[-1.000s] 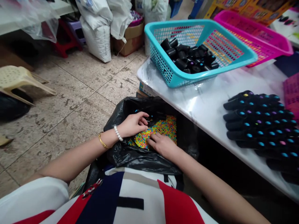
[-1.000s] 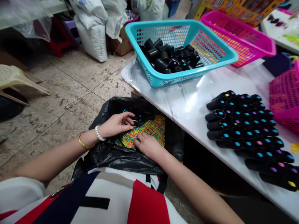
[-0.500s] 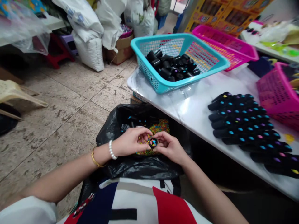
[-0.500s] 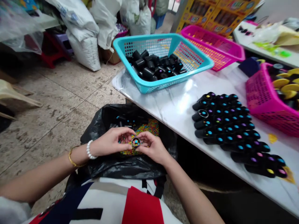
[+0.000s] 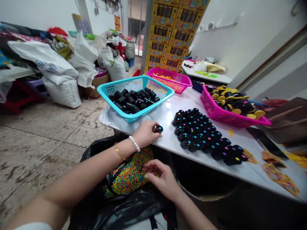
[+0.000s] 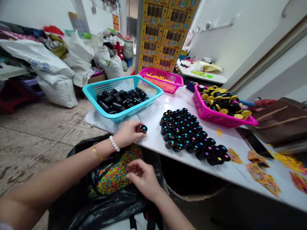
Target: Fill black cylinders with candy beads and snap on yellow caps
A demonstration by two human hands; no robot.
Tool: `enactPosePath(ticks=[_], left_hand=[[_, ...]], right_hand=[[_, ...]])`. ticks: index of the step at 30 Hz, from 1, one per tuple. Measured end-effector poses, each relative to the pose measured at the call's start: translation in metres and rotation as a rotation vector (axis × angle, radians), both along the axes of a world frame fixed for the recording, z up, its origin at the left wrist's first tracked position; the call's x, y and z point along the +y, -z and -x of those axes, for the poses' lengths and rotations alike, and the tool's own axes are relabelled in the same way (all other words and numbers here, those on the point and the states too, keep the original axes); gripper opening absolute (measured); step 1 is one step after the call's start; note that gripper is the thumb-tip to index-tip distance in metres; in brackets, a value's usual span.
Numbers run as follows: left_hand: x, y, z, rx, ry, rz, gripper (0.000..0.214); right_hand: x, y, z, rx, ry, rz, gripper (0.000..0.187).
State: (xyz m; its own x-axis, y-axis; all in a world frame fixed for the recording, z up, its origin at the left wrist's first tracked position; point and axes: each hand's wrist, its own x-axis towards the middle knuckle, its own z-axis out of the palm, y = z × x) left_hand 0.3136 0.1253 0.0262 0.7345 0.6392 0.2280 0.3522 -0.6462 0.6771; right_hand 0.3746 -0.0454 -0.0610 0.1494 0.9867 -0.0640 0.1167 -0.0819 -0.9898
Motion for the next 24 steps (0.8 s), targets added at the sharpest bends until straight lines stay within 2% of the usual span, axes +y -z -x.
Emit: enactPosePath(ticks=[4,6,8,10,11,14,16,18,21,24], left_hand=[[0.013,0.001,-0.054,0.039,0.07,0.108,0.029],[0.016,0.002,-0.065,0.046,0.113,0.21,0.042],[0.017,0.005,-0.057,-0.002,0.132,0.35,0.052],[0.016,0.011,-0.032,-0.104,0.131,0.413,0.049],[0.015,0.015,-0.013,-0.156,0.124,0.387,0.043],[0.007,0.027,0.056,-0.193,0.068,0.175,0.026],[0.0,0.04,0.1,-0.093,-0.008,0.066,0.023],[-0.005,0.059,0.133,0.107,-0.076,-0.036,0.021],[-0.005,0.091,0.158,0.438,-0.074,-0.131,0.019],[-0.001,0.11,0.163,0.515,-0.116,-0.142,0.03]], right_hand=[[-0.002,0.006,0.003,0.026,0.001,-0.002,0.023],[-0.004,0.006,0.0,0.02,0.0,0.005,0.025],[-0.007,0.006,-0.005,-0.008,0.001,0.004,0.024],[-0.008,0.005,-0.012,-0.066,-0.007,-0.002,0.022],[-0.007,0.004,-0.015,-0.105,-0.015,-0.005,0.02],[0.005,0.006,-0.023,-0.296,-0.073,-0.034,0.015],[0.022,0.008,-0.022,-0.461,-0.162,-0.091,0.011],[0.046,0.011,-0.013,-0.621,-0.273,-0.163,0.011],[0.084,0.019,0.015,-0.919,-0.444,-0.197,0.017],[0.111,0.029,0.046,-1.181,-0.611,-0.146,0.021]])
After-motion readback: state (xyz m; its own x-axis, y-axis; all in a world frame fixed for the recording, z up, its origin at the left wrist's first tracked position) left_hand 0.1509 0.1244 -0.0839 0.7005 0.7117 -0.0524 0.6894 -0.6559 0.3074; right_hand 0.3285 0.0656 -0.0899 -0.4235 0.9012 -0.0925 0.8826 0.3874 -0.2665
